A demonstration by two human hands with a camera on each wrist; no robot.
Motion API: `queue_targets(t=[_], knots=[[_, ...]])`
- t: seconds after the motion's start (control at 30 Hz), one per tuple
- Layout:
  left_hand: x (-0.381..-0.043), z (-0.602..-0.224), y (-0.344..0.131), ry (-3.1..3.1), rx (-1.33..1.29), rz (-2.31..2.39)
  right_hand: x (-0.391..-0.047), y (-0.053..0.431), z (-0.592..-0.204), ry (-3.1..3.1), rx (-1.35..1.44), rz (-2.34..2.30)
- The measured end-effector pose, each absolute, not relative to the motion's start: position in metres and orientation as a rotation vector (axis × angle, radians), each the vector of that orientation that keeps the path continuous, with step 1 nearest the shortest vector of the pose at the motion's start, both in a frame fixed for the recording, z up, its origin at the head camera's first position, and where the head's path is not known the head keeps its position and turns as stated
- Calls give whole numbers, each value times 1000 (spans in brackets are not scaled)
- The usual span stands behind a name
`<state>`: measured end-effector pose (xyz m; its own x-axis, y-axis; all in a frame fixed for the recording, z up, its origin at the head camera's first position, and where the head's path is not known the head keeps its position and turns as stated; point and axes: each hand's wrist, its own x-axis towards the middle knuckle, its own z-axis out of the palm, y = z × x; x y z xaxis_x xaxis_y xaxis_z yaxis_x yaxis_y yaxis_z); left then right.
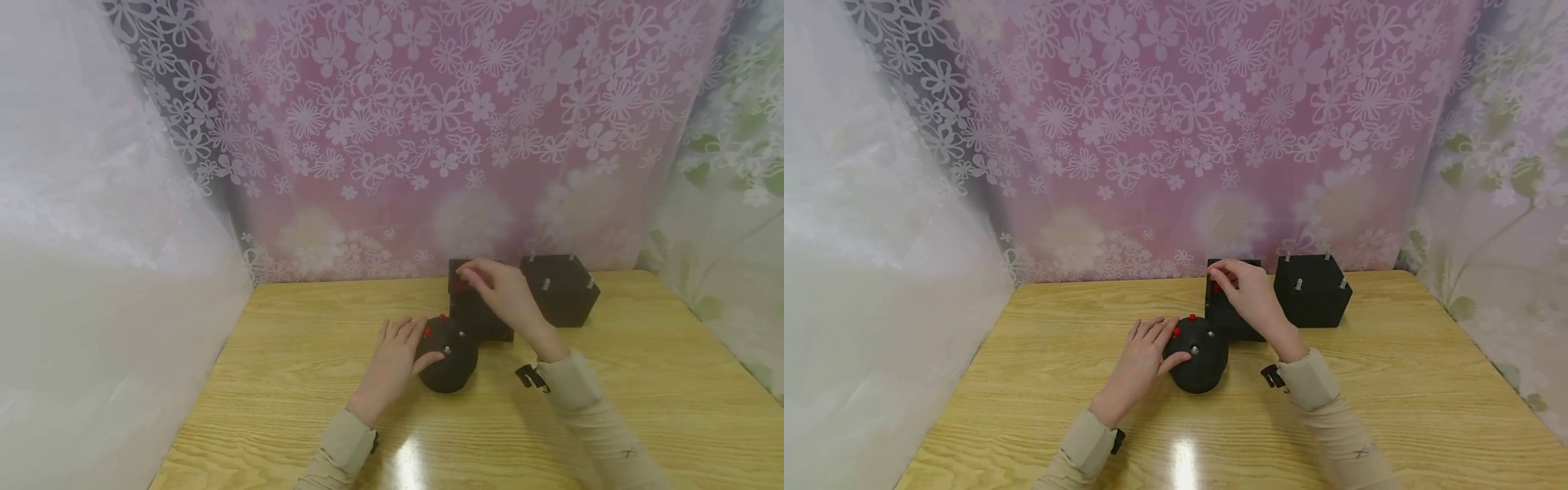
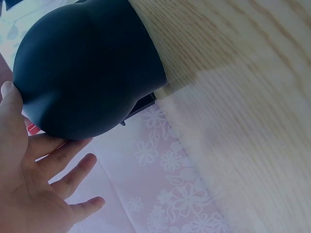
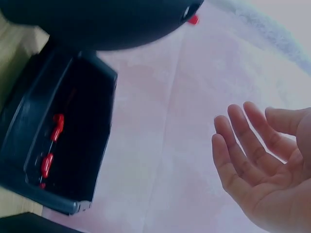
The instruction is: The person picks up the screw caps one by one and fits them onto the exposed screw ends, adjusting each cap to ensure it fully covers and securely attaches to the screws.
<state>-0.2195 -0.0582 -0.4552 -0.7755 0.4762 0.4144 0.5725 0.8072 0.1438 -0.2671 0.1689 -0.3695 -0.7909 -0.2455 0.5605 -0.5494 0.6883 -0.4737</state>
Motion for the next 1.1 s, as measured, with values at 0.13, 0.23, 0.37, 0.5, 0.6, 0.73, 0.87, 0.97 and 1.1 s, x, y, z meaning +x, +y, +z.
queue_targets(t=[0.13,0.23,0.37,0.5,0.6,0.73,0.87,0.97,1.1], knots=[[-220,-455,-60,-2633,-794,-369,-283,175,-370,-2514,575,901],[-220,-455,-60,-2626,-795,-364,-297,180,-374,-2574,559,888],[-221,-457,-60,-2613,-798,-357,-318,185,-383,-2657,556,824],[-221,-457,-60,-2615,-803,-359,-337,186,-394,-2743,552,700],[-220,-457,-60,-2626,-805,-365,-348,184,-398,-2790,554,612],[-219,-455,-59,-2630,-808,-367,-359,180,-402,-2850,567,502],[-219,-455,-59,-2623,-806,-350,-369,177,-408,-2930,578,426],[-220,-456,-59,-2622,-805,-347,-376,176,-417,-2982,552,385],[-220,-456,-59,-2616,-802,-352,-385,179,-424,-3020,592,384]])
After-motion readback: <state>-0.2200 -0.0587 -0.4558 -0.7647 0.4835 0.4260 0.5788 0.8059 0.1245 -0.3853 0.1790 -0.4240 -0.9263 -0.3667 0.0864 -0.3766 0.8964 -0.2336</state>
